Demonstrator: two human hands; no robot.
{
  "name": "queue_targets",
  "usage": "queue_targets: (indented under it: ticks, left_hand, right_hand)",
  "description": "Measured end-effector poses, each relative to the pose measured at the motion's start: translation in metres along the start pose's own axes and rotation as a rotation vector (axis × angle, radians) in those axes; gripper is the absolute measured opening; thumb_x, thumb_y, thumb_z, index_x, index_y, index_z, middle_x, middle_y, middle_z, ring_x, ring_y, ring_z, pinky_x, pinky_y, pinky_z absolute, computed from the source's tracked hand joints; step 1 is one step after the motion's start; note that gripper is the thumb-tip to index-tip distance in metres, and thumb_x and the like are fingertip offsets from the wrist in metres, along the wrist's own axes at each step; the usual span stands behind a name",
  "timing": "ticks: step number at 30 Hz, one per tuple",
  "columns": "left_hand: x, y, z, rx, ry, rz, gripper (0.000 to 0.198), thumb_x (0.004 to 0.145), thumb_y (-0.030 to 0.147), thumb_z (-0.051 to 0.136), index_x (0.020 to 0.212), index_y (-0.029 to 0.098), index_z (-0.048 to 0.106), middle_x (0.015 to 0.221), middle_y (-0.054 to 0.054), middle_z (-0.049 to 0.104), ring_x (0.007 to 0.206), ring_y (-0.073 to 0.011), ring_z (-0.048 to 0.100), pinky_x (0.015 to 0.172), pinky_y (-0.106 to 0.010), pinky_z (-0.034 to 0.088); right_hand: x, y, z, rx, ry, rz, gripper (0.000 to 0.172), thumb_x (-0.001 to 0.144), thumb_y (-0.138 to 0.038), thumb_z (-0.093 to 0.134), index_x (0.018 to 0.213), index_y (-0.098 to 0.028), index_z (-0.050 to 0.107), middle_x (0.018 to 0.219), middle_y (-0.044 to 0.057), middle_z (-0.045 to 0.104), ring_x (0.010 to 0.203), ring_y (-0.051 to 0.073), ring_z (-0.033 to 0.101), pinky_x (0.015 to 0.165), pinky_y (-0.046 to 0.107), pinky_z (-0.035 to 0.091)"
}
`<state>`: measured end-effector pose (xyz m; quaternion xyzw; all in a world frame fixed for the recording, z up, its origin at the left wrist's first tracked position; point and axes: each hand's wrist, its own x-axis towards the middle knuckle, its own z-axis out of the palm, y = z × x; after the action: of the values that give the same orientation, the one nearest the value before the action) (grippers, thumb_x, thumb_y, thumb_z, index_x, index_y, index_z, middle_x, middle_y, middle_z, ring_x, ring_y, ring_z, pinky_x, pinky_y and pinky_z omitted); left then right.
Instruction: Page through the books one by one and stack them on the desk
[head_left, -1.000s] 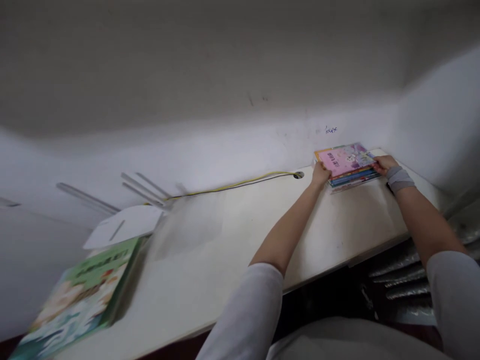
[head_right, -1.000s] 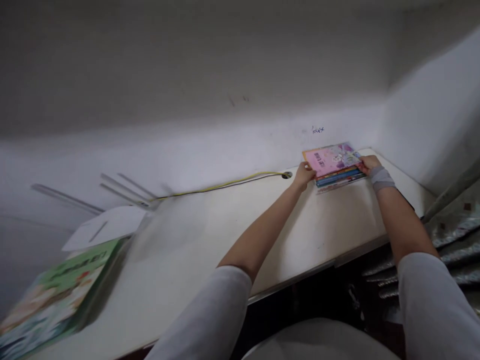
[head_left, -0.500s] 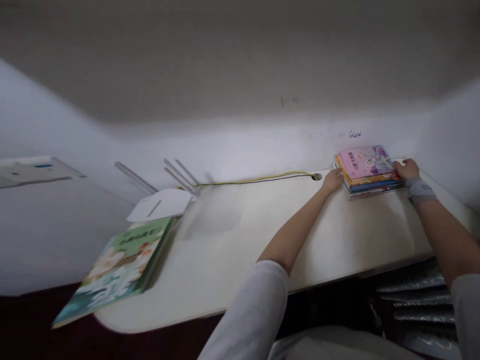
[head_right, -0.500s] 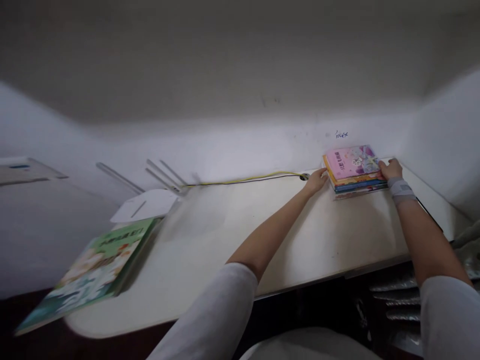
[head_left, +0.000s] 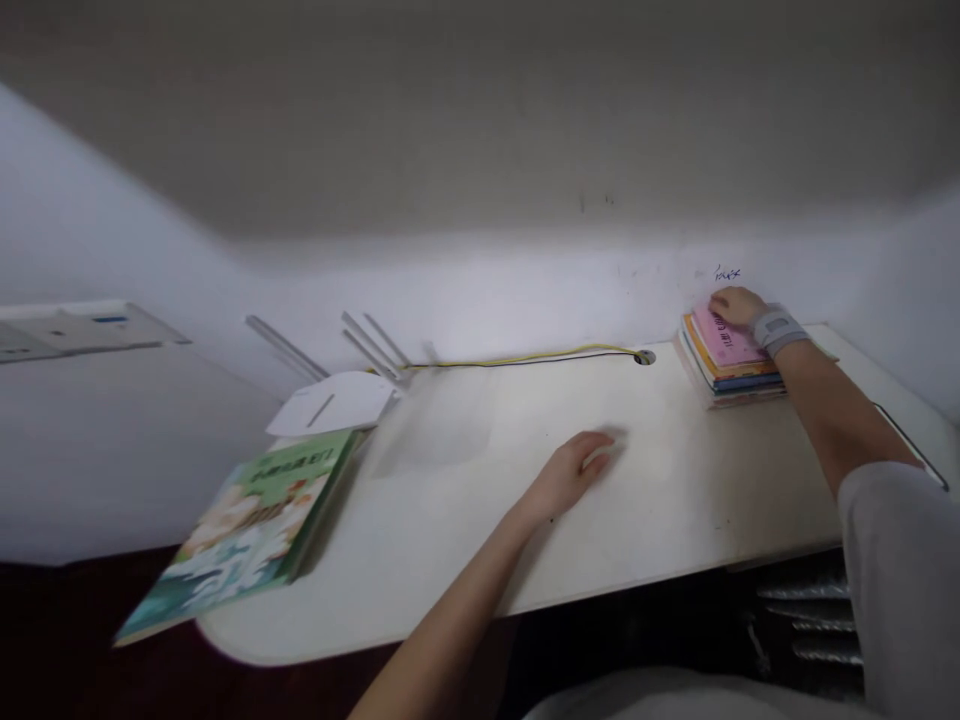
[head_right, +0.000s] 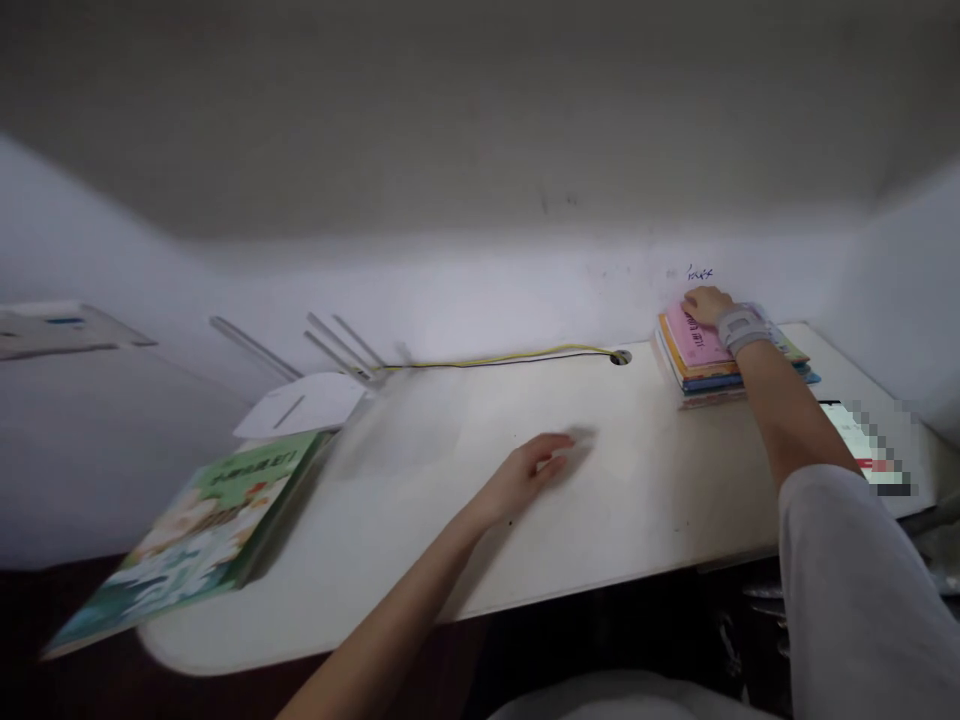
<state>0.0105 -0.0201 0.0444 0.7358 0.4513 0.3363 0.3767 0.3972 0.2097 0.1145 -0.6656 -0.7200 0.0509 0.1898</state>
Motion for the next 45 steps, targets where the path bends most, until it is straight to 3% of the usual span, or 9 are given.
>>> queue_targets:
  ticks: [3,6,9,16,21,25,31,38,45]
  left_hand:
    - [-0.019,-0.012,-0.015,-0.001,0.067,-0.063,0.02,0.076,0.03,0.063,0.094,0.029,0.073,0.103,-0.007,0.071,0.087,-0.0233,0.066,0.077,-0.036,0.053]
    - [0.001,-0.009,-0.012,-0.062,0.08,-0.066,0.017,0.074,0.031,0.064,0.088,0.033,0.073,0.095,-0.003,0.073,0.081,-0.0242,0.066,0.074,-0.038,0.053]
    - [0.054,0.009,0.008,-0.111,0.071,-0.011,0.014,0.075,0.028,0.064,0.085,0.032,0.073,0.093,-0.002,0.072,0.087,-0.0255,0.065,0.08,-0.039,0.052]
    - [0.224,0.07,0.081,-0.21,0.176,0.052,0.029,0.076,0.016,0.065,0.105,0.017,0.065,0.119,-0.012,0.063,0.099,-0.0203,0.062,0.096,-0.035,0.045]
    - [0.296,0.077,0.115,-0.236,0.241,-0.069,0.02,0.079,0.018,0.061,0.098,0.013,0.063,0.09,-0.01,0.068,0.086,-0.0198,0.064,0.083,-0.033,0.048]
    - [0.306,0.056,0.118,-0.169,0.307,-0.168,0.019,0.082,0.012,0.049,0.098,0.013,0.059,0.081,-0.009,0.066,0.083,-0.0207,0.064,0.082,-0.035,0.047]
    - [0.31,0.06,0.127,-0.047,0.285,-0.017,0.028,0.084,0.014,0.049,0.11,0.017,0.058,0.118,-0.013,0.061,0.112,-0.021,0.055,0.1,-0.034,0.038]
    - [0.328,0.048,0.123,0.065,0.12,-0.06,0.01,0.077,0.018,0.058,0.08,0.016,0.067,0.084,-0.008,0.068,0.087,-0.0221,0.062,0.086,-0.033,0.044]
    - [0.322,0.038,0.12,0.174,0.105,-0.105,0.01,0.076,0.017,0.058,0.082,0.017,0.066,0.083,-0.008,0.068,0.083,-0.0216,0.062,0.08,-0.032,0.045]
  right_hand:
    - [0.012,-0.004,0.001,-0.101,-0.033,0.002,0.037,0.082,-0.053,0.056,0.081,-0.018,0.069,0.103,0.014,0.067,0.101,0.028,0.056,0.086,0.039,0.042]
    - [0.013,-0.005,-0.003,-0.21,-0.049,-0.019,0.042,0.084,-0.057,0.052,0.08,-0.019,0.068,0.102,0.014,0.066,0.095,0.027,0.057,0.08,0.037,0.043]
    - [0.008,-0.004,-0.011,-0.25,-0.043,-0.05,0.039,0.086,-0.054,0.049,0.087,-0.019,0.065,0.095,0.013,0.067,0.086,0.025,0.058,0.075,0.035,0.041]
    - [-0.001,-0.001,-0.033,-0.176,-0.032,-0.2,0.029,0.09,-0.041,0.044,0.087,-0.019,0.063,0.082,0.006,0.067,0.074,0.019,0.056,0.068,0.028,0.037]
    - [0.003,0.003,-0.03,-0.209,-0.043,-0.246,0.037,0.094,-0.041,0.038,0.084,-0.018,0.065,0.083,0.007,0.068,0.077,0.018,0.057,0.069,0.027,0.036]
    - [0.006,0.031,-0.021,-0.301,-0.014,-0.101,0.045,0.096,-0.044,0.031,0.093,-0.017,0.068,0.093,0.012,0.071,0.083,0.021,0.06,0.07,0.029,0.036]
    - [0.007,0.054,-0.002,-0.291,-0.038,-0.076,0.047,0.098,-0.043,0.029,0.094,-0.017,0.069,0.097,0.013,0.071,0.086,0.023,0.062,0.071,0.03,0.037]
    - [0.023,0.02,0.019,-0.243,-0.063,-0.176,0.051,0.097,-0.054,0.026,0.104,-0.021,0.065,0.103,0.009,0.07,0.091,0.021,0.06,0.078,0.03,0.04]
    - [0.008,0.075,0.009,-0.307,0.027,0.035,0.055,0.098,-0.052,0.021,0.107,-0.016,0.063,0.111,0.016,0.067,0.096,0.023,0.061,0.081,0.033,0.041]
